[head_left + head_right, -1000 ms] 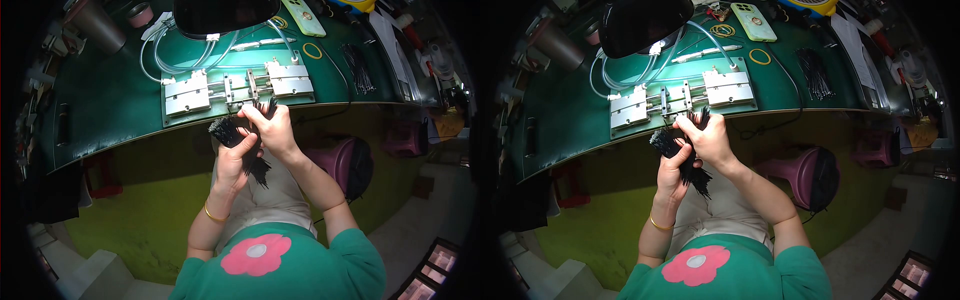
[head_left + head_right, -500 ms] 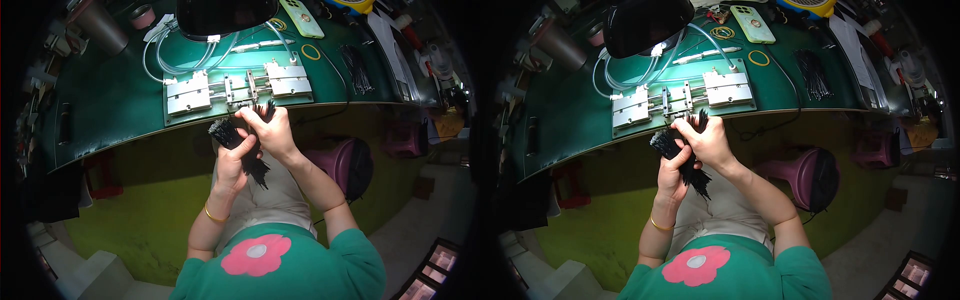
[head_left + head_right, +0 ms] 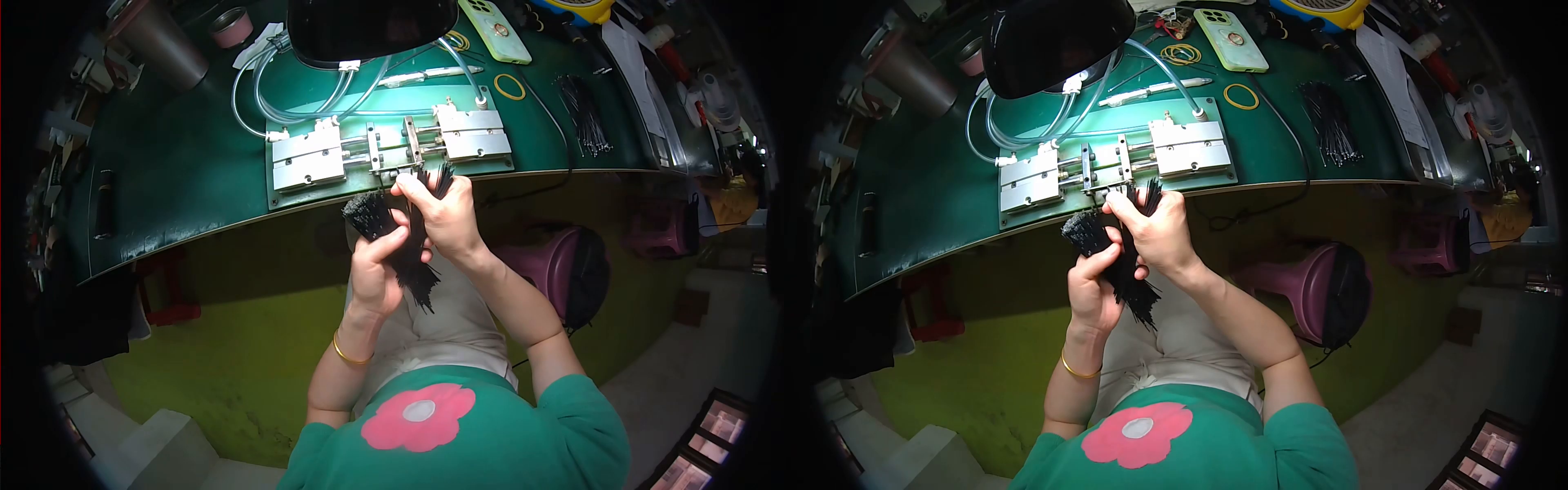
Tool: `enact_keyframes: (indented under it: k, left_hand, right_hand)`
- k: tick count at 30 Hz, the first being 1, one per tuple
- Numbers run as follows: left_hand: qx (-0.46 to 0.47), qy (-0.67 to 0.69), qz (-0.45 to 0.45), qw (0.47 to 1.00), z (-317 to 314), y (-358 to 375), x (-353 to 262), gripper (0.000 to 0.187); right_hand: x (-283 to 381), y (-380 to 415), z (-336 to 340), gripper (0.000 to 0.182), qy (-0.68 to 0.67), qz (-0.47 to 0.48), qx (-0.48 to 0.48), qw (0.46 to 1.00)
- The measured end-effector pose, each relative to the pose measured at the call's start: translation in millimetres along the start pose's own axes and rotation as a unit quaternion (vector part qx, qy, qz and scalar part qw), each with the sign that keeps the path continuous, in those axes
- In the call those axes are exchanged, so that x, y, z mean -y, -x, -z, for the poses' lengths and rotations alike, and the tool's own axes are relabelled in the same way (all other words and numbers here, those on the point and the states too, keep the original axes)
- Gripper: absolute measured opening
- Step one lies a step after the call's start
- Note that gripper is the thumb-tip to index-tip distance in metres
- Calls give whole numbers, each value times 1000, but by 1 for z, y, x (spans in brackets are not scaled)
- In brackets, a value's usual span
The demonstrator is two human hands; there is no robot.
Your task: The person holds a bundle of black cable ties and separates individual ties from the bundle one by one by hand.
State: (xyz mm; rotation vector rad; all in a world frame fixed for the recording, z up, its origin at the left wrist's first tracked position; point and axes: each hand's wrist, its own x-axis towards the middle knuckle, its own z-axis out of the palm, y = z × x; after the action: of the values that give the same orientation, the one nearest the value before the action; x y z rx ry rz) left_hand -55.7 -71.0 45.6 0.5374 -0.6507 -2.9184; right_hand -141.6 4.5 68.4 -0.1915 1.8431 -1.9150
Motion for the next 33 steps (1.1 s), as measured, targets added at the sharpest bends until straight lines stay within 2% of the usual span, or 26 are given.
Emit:
enact_keyframes:
  k: [5, 9, 12, 16, 19, 29, 33]
  left_hand:
    - [-11, -34, 13, 999, -4, 7, -6, 13]
    - [-4, -84, -9, 996, 5, 9, -2, 17]
    - [2, -89, -16, 996, 9, 10, -1, 17]
    - [4, -87, -17, 996, 6, 11, 0, 15]
    - [5, -19, -3, 1000, 7, 9, 3, 14]
    - [-5, -29, 4, 1000, 9, 4, 7, 13]
    - [-6, -34, 11, 999, 8, 3, 7, 12]
  right_hand:
    - [4, 5, -2, 25, 21, -2, -15, 1000]
    - [2, 9, 4, 26, 93, 36, 58, 993]
    - [2, 12, 1, 22, 66, 70, 55, 994]
    - [3, 12, -1, 18, 28, 60, 40, 997]
    - [-2, 8, -2, 18, 25, 58, 34, 997]
    - [0, 1, -1, 18, 12, 19, 19, 1000]
    - [-6, -5, 0, 18, -16, 51, 34, 998]
